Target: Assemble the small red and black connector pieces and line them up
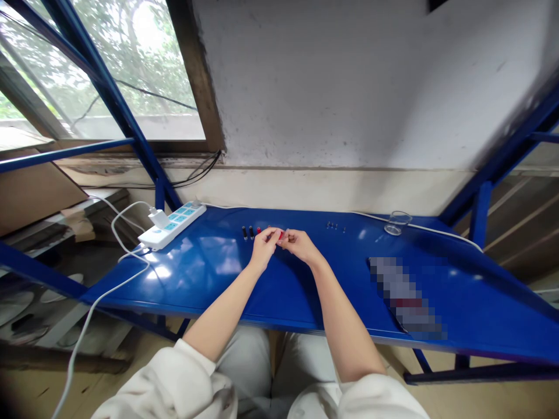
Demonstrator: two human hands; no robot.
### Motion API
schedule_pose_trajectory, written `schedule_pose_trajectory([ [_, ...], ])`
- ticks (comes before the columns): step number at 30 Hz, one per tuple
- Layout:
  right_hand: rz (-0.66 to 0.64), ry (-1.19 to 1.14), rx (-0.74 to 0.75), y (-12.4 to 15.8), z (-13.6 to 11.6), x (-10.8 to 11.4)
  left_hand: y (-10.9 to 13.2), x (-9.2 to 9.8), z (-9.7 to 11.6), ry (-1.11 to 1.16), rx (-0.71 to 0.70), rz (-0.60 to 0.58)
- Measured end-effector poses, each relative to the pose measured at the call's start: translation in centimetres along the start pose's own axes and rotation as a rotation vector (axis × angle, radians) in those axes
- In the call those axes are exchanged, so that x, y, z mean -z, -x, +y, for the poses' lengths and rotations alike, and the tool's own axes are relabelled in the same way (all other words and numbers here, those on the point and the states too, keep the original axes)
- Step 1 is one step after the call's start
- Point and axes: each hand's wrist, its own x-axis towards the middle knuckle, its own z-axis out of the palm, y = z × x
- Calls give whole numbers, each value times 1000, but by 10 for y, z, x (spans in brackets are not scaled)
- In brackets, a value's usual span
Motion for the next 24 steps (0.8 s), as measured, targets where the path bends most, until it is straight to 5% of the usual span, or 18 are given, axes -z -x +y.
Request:
schedule_pose_trajectory([
  [5, 46, 147, 36, -4, 13, 0, -2, 1, -8, -148, -74, 8],
  [9, 328, 456, 33, -9, 27, 10, 0, 1, -11, -361, -108, 27],
  [14, 587, 602, -129, -21, 39, 35, 11, -2, -6, -662, -245, -127],
  [24, 386, 829, -215, -67, 61, 61, 17, -3, 3, -894, -287, -315],
])
